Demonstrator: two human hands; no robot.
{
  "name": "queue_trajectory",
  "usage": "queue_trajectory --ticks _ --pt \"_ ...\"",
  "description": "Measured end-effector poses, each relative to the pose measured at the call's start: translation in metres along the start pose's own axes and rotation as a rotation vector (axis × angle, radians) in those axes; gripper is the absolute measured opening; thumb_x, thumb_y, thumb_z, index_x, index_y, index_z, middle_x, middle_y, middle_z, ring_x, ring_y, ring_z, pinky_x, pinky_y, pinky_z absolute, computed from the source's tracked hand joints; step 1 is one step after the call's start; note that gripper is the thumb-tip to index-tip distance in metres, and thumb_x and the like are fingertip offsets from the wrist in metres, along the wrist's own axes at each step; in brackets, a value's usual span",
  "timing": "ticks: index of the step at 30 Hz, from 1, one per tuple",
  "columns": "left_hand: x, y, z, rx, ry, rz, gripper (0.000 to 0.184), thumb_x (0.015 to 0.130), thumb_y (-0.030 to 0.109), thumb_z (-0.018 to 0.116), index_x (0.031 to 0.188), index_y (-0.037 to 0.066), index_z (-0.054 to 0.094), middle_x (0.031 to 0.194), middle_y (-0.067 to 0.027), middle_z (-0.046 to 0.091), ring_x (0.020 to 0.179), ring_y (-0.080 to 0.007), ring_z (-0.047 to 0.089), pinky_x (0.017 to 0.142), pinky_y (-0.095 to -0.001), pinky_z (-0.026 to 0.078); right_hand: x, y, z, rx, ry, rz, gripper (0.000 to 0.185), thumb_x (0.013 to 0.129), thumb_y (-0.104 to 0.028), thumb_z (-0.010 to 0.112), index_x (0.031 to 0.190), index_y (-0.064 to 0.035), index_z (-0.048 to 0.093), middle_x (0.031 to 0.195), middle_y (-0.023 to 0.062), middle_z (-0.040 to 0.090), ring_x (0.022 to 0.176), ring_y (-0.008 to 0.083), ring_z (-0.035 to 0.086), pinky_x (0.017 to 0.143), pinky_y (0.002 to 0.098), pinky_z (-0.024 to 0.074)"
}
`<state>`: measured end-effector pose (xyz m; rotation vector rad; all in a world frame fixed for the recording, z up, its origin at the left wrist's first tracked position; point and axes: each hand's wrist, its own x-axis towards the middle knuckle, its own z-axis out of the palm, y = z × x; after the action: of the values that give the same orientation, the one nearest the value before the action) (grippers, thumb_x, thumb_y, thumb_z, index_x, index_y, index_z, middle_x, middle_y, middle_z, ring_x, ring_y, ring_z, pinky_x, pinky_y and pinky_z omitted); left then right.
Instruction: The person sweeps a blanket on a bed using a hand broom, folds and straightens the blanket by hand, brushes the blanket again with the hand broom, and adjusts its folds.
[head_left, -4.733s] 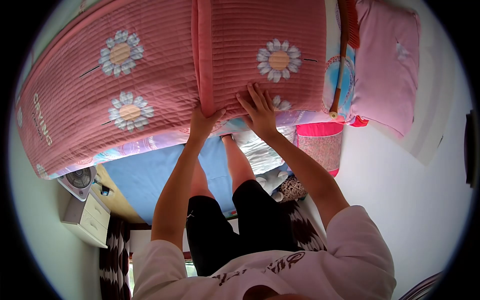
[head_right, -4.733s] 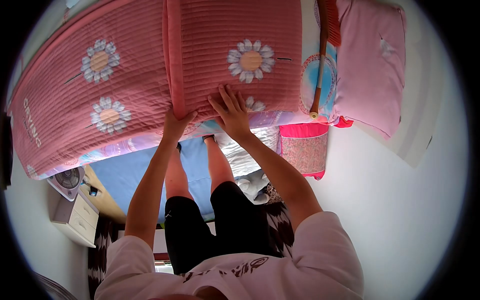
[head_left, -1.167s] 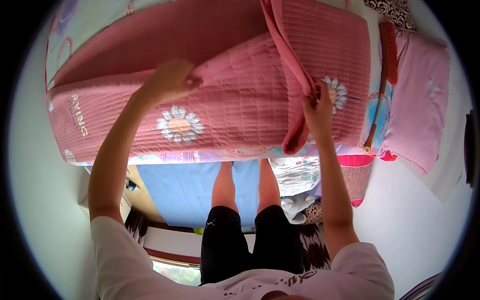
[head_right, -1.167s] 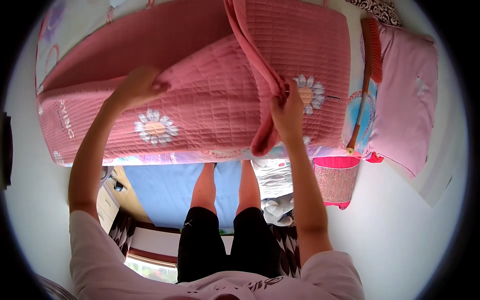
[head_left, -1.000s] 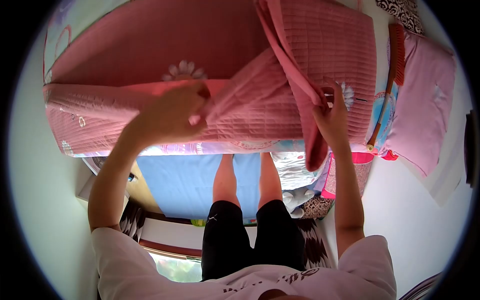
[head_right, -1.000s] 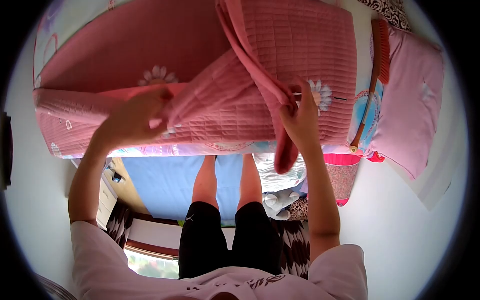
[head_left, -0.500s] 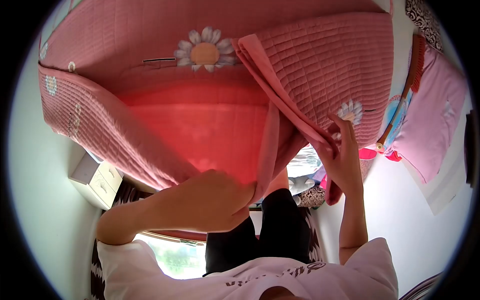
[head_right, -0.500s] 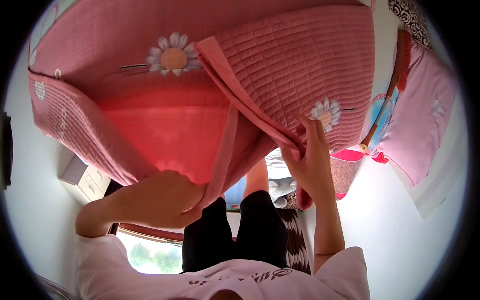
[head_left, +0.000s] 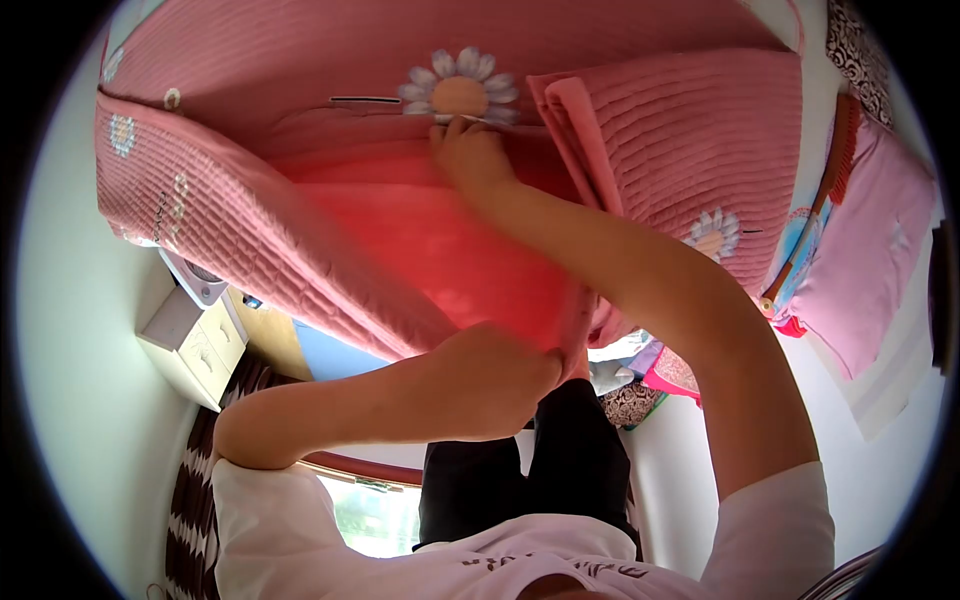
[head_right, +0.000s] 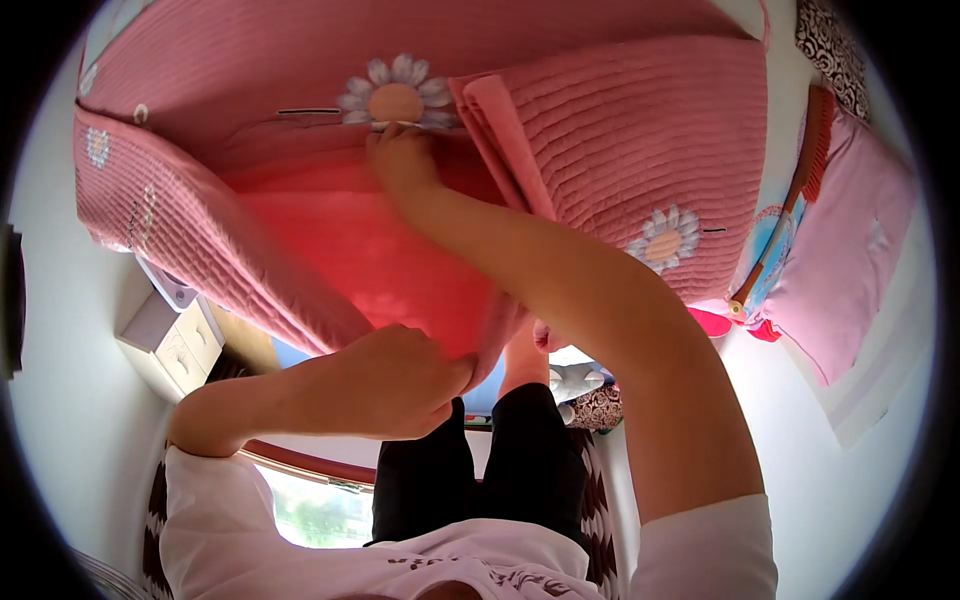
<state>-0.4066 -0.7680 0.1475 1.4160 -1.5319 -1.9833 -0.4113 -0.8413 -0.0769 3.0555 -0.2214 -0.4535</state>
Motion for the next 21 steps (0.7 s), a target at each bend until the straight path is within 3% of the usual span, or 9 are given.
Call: queue_trajectory --ticks 2,4,10,14,16,17,19,20,21 --pt "-0.003 -0.001 -0.001 0.066 0.081 0.05 0.02 0.079 0.009 0.059 0.094 -0.002 0.062 0.058 -0.0163 0.058 0.054 -0.0377 0.06 0.056 -0.0485 0.048 -0.001 -0.002 0.008 0.036 -0.034 -0.03 0.019 0.085 -0.015 0.062 0.102 -0.0056 0.063 0.098 0.0155 0.065 0.08 0.0287 0.068 0.058 0.0389 0.0542" --pt "-0.006 0.0 -0.006 0.043 0.079 0.048 0.019 0.079 0.01 0.059 0.094 -0.003 0.061 0.058 -0.0165 0.059 0.055 -0.0374 0.061 0.056 -0.0484 0.049 -0.004 0.004 0.012 0.215 0.066 -0.227 0.015 0.084 -0.014 0.063 0.096 -0.0066 0.061 0.087 0.0145 0.064 0.07 0.0269 0.068 0.049 0.0354 0.0528" --pt "-0.015 -0.004 -0.007 -0.004 0.121 0.099 0.02 0.081 0.013 0.062 0.093 -0.003 0.059 0.058 -0.0165 0.059 0.057 -0.0382 0.062 0.056 -0.0491 0.049 -0.02 0.005 -0.011 0.153 -0.076 -0.381 0.012 0.084 -0.012 0.06 0.095 -0.0063 0.061 0.088 0.0154 0.064 0.072 0.0269 0.069 0.055 0.0374 0.0545" --pt "-0.018 0.003 -0.016 0.023 0.103 0.067 0.019 0.082 0.013 0.062 0.093 -0.003 0.059 0.059 -0.0166 0.06 0.058 -0.04 0.062 0.058 -0.0501 0.05 -0.018 0.018 0.004 0.258 -0.009 -0.504 0.018 0.084 -0.012 0.059 0.1 -0.0039 0.062 0.089 0.0162 0.064 0.071 0.027 0.069 0.054 0.0379 0.0542" --pt "-0.016 0.001 -0.015 -0.017 0.099 0.079 0.019 0.082 0.012 0.061 0.092 -0.003 0.058 0.06 -0.017 0.06 0.058 -0.0401 0.062 0.058 -0.05 0.049 -0.016 0.017 -0.007 0.253 0.09 -0.388 0.029 0.083 -0.013 0.059 0.109 -0.0017 0.064 0.1 0.0173 0.063 0.086 0.0285 0.068 0.06 0.0378 0.0553" --pt "-0.014 -0.001 -0.013 -0.056 0.094 0.084 0.019 0.081 0.011 0.061 0.092 -0.004 0.058 0.06 -0.0173 0.06 0.058 -0.0401 0.062 0.057 -0.05 0.049 -0.009 0.014 -0.014 0.258 0.094 -0.39 0.029 0.083 -0.013 0.059 0.109 -0.0017 0.064 0.1 0.0173 0.063 0.086 0.0285 0.068 0.06 0.0378 0.0553" --pt "-0.009 -0.003 -0.005 -0.057 0.107 0.096 0.019 0.081 0.01 0.06 0.093 -0.004 0.058 0.06 -0.0175 0.06 0.057 -0.0399 0.062 0.057 -0.0498 0.049 0.011 -0.002 -0.028 0.474 0.232 -0.557 0.03 0.085 -0.017 0.059 0.111 -0.0055 0.066 0.124 0.0187 0.061 0.115 0.0295 0.06 0.079 0.0423 0.0546" --pt "-0.006 -0.004 -0.001 -0.058 0.127 0.116 0.02 0.08 0.01 0.059 0.094 -0.004 0.058 0.06 -0.0177 0.059 0.057 -0.0398 0.061 0.058 -0.0496 0.049 0.019 -0.014 -0.027 0.481 0.238 -0.553 0.03 0.085 -0.017 0.059 0.111 -0.0055 0.066 0.124 0.0187 0.061 0.115 0.0295 0.06 0.079 0.0423 0.0546" --pt "-0.005 -0.005 0.0 -0.053 0.124 0.11 0.02 0.08 0.01 0.059 0.094 -0.004 0.058 0.06 -0.0177 0.059 0.057 -0.0398 0.061 0.058 -0.0496 0.049 0.03 -0.026 -0.021 0.368 0.412 -0.597 0.029 0.085 -0.018 0.059 0.11 -0.0049 0.067 0.129 0.0178 0.059 0.122 0.0304 0.055 0.088 0.0445 0.0515"
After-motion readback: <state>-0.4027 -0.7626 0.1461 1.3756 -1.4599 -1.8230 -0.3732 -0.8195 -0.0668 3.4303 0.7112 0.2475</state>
